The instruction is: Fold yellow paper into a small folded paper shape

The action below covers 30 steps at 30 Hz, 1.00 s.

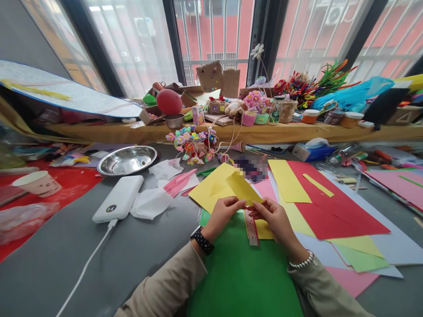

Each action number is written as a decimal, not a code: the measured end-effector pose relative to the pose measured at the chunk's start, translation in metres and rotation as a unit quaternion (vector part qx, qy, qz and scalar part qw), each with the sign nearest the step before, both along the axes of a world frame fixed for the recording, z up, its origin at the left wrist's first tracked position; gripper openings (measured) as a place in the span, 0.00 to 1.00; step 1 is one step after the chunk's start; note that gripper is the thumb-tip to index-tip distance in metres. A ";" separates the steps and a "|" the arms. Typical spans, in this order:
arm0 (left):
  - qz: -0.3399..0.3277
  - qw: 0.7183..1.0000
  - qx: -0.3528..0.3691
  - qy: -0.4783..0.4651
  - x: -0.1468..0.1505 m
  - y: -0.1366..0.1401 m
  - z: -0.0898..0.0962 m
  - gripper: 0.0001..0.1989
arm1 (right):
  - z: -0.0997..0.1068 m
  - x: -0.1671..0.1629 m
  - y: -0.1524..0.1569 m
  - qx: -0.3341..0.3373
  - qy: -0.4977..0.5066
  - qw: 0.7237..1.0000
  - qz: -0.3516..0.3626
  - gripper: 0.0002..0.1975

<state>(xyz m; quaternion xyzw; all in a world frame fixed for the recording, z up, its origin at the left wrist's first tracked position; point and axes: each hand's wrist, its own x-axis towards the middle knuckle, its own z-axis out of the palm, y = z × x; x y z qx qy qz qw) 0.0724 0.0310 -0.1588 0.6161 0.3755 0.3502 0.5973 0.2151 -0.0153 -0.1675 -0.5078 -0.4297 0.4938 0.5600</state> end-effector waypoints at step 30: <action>0.006 0.993 0.094 0.077 -0.001 -0.003 -0.005 0.12 | 0.004 0.024 0.005 0.234 -0.363 0.891 0.142 0.09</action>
